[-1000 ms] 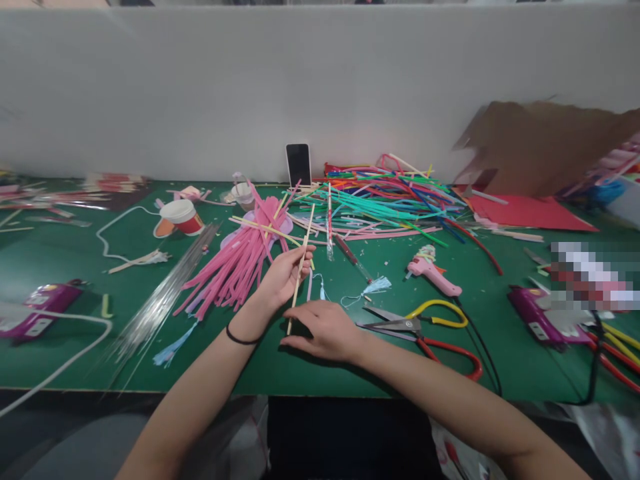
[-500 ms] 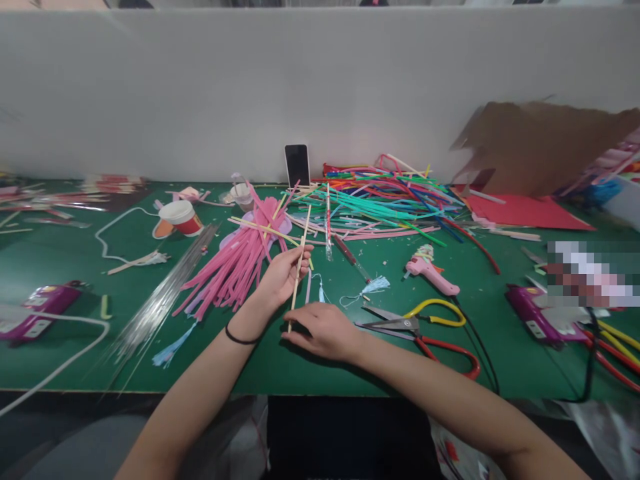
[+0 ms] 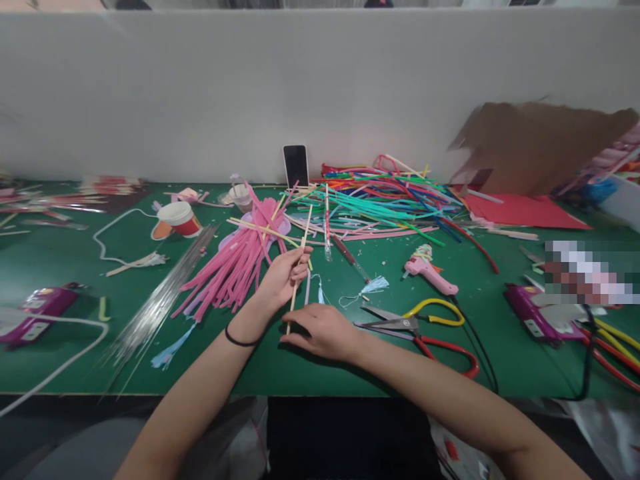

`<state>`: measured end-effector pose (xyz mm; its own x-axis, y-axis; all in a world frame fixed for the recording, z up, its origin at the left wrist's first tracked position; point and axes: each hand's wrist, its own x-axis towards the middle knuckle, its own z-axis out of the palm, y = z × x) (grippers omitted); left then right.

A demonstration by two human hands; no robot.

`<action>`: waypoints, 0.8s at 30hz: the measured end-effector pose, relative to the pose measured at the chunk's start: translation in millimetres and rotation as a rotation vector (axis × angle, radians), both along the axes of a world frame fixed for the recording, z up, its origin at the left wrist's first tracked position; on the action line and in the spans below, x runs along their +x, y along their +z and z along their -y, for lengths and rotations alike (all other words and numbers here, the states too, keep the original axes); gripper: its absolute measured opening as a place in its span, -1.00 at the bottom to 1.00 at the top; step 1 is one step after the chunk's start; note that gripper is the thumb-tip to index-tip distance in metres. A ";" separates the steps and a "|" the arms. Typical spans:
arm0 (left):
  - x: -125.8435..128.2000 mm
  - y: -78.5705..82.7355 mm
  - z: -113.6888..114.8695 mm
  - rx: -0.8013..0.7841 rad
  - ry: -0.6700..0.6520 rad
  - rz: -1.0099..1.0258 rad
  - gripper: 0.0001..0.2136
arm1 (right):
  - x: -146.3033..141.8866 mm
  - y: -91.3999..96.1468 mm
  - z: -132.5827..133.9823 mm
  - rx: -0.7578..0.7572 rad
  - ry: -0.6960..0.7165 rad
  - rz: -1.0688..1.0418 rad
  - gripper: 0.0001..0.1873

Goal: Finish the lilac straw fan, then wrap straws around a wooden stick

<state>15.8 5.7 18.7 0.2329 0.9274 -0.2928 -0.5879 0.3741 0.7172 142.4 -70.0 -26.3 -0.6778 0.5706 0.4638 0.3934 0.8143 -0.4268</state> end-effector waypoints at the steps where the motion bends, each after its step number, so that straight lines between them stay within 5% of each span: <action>1: -0.4 0.3 0.3 0.011 -0.014 0.004 -0.90 | 1.4 1.5 -0.6 0.004 0.005 -0.014 -0.57; 5: -1.7 1.5 2.1 0.091 -0.055 -0.027 -0.93 | 16.5 15.6 -15.2 -0.086 -0.058 -0.223 -0.53; 9: 3.8 2.7 9.2 0.207 -0.151 -0.165 -0.87 | 43.1 31.8 -49.7 -0.434 -0.438 -0.799 -0.62; 12: 13.0 3.6 19.5 0.287 -0.247 -0.306 -0.83 | 61.3 37.1 -72.3 -0.692 -0.525 -1.025 -0.55; 16: 22.4 2.4 29.3 0.344 -0.311 -0.428 -0.80 | 70.6 37.6 -80.0 -0.823 -0.470 -1.024 -0.57; 24: 21.6 -3.9 26.5 0.318 -0.346 -0.499 -0.77 | 68.5 37.2 -75.7 -0.764 -0.468 -0.941 -0.59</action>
